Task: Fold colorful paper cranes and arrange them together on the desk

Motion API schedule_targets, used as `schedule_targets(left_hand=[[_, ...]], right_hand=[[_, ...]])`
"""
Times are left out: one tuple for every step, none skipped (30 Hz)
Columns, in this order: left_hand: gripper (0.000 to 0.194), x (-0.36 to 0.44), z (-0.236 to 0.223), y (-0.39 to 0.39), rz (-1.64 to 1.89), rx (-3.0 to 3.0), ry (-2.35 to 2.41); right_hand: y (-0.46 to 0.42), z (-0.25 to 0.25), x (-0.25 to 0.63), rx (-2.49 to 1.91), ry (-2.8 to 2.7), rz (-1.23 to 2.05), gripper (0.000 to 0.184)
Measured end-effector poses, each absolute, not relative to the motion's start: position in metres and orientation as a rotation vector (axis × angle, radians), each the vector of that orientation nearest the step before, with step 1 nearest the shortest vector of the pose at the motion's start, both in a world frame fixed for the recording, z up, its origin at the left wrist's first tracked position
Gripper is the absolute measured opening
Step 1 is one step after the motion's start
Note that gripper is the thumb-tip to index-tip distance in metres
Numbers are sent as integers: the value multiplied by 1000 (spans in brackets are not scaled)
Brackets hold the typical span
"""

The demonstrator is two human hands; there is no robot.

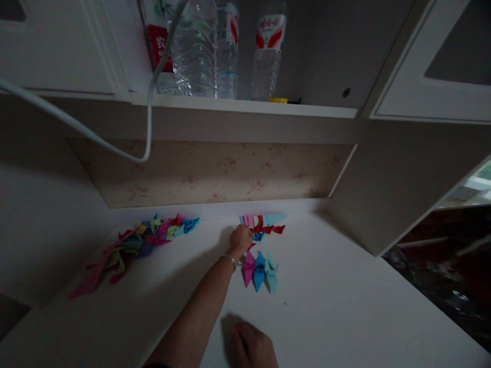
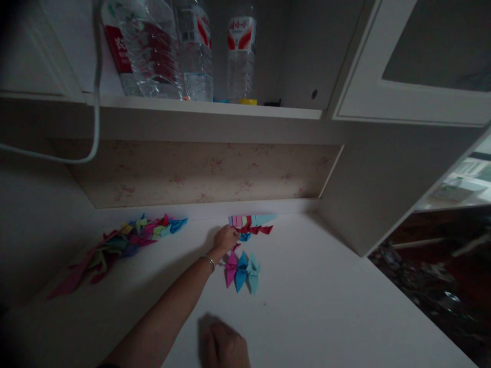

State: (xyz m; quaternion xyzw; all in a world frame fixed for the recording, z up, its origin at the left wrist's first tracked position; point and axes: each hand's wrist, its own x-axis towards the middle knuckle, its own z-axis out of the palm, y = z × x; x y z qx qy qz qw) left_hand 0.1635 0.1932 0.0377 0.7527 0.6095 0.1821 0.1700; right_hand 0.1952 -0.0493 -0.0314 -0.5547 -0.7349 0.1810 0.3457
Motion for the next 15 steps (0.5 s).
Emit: schedule_targets(left_hand=[[17,163,38,193,524,2134,1728],[16,164,39,193,533,2131,1722],[15,164,41,193,543,2128,1716],[14,164,42,193,553,2125,1710],[14,164,43,192,564,2120,1704],[13,164,45,192,574,2113,1698],[13,163,46,191,586,2104,1692],[14,162,48,189,601,2094,1685],[15,161,49,188,619,2082,1676],[18,158,50,186,641,2069,1666],[22,154,51,183,666,2056,1655],[25,150,52,180,693,2041,1641],[29,143,52,176,721,2024,1627],[31,136,52,171,749,2004,1612],[32,128,51,165,776,1981,1595]], right_hand=[[-49,-31,195,-1445,-1909,464,40],[-49,-30,195,-1450,-1908,458,41],[-49,-30,195,-1452,-1903,452,42],[-49,-29,194,-1450,-1899,448,43],[-50,-29,194,-1447,-1895,448,43],[-50,-28,194,-1445,-1892,454,43],[-50,-28,194,-1447,-1889,467,43],[-50,-27,194,-1452,-1885,485,42],[-51,-26,195,-1459,-1875,506,41],[-51,-26,195,-1464,-1861,530,41],[-51,-25,195,-1462,-1847,558,40],[-52,-24,196,-1454,-1832,585,39],[-52,-23,197,-1443,-1817,614,39],[-53,-22,197,-1429,-1803,642,38],[-53,-21,198,-1418,-1790,668,37]])
